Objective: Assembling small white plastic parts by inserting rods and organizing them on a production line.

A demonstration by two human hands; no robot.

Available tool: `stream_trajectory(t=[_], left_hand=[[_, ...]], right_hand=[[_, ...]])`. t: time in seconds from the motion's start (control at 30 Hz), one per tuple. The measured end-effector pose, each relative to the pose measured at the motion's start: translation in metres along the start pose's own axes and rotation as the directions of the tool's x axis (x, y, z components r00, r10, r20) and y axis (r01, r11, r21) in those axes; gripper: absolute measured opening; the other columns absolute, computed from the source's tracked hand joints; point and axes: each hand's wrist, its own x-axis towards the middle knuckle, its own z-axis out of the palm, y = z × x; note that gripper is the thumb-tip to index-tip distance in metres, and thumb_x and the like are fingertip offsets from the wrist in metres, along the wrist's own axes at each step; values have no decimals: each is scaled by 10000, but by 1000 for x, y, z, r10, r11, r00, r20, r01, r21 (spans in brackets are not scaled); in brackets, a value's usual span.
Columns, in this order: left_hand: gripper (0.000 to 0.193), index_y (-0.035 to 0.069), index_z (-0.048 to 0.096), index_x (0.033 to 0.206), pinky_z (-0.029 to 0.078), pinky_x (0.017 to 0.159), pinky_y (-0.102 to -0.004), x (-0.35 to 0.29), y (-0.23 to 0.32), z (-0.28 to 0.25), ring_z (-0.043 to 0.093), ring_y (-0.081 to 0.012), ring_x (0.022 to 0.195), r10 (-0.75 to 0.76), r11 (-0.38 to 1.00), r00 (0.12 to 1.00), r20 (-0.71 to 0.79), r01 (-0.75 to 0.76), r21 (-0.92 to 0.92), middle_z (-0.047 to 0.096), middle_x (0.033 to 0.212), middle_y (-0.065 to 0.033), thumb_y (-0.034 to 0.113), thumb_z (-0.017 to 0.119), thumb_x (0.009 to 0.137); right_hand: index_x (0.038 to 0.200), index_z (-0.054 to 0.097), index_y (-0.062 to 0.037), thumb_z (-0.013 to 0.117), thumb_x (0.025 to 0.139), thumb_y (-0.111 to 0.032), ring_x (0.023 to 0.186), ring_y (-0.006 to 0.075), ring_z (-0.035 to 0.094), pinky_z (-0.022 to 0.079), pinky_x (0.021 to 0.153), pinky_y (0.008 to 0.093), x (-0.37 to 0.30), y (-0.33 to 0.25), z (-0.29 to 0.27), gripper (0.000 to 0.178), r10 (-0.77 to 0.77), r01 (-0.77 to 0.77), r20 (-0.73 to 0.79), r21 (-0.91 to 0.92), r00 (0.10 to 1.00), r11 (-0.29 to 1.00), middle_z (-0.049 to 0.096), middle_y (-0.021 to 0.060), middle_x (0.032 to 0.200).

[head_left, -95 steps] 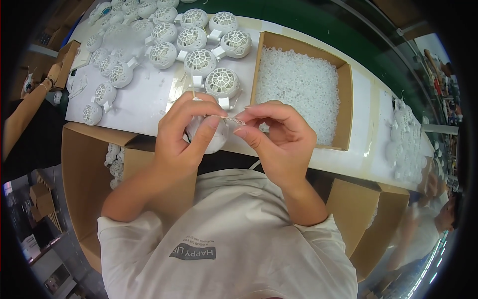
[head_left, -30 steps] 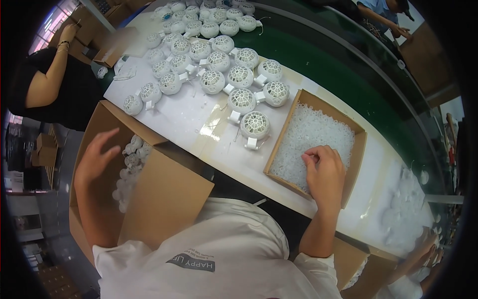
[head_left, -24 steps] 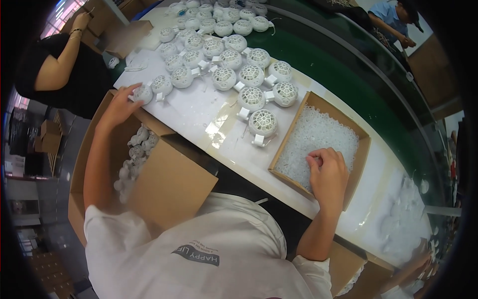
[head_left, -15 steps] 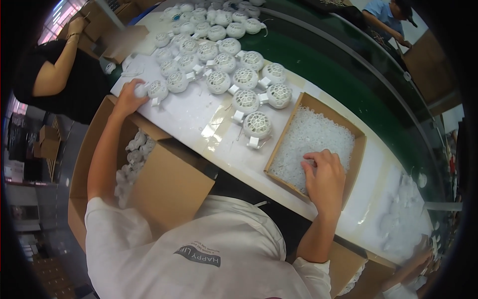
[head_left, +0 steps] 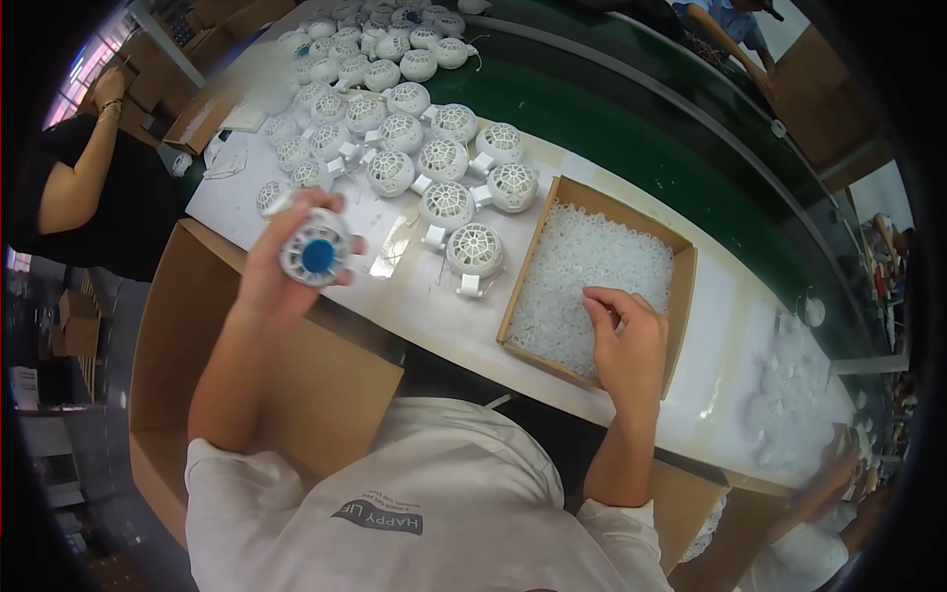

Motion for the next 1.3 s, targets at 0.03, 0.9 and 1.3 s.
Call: stream_trajectory(t=[0.03,0.9,1.3], left_hand=[[384,103,549,1294,586,618,-391,6,-11,9,684,-307,997,-26,999,991,132,29,-19,584,1189,-75,313,585,975],[180,34,703,1033,500,753,-230,60,-79,167,618,-80,859,-113,708,871,477,-266,654,680,950,-19,148,737,899],[135,11,691,972,490,826,-285,43,-71,160,637,-148,904,66,627,822,565,-475,617,690,936,-62,125,709,903]], right_hand=[[950,747,-4,714,835,0,632,203,609,476,624,298,0,-5,-4,119,19,-19,15,9,1000,1000,658,136,768],[971,731,21,694,890,15,780,124,599,465,699,230,-6,3,-1,89,59,29,-233,355,971,934,700,71,891],[1006,733,15,701,875,39,752,122,608,467,675,242,-8,-4,-16,137,40,150,-259,671,965,727,711,58,857]])
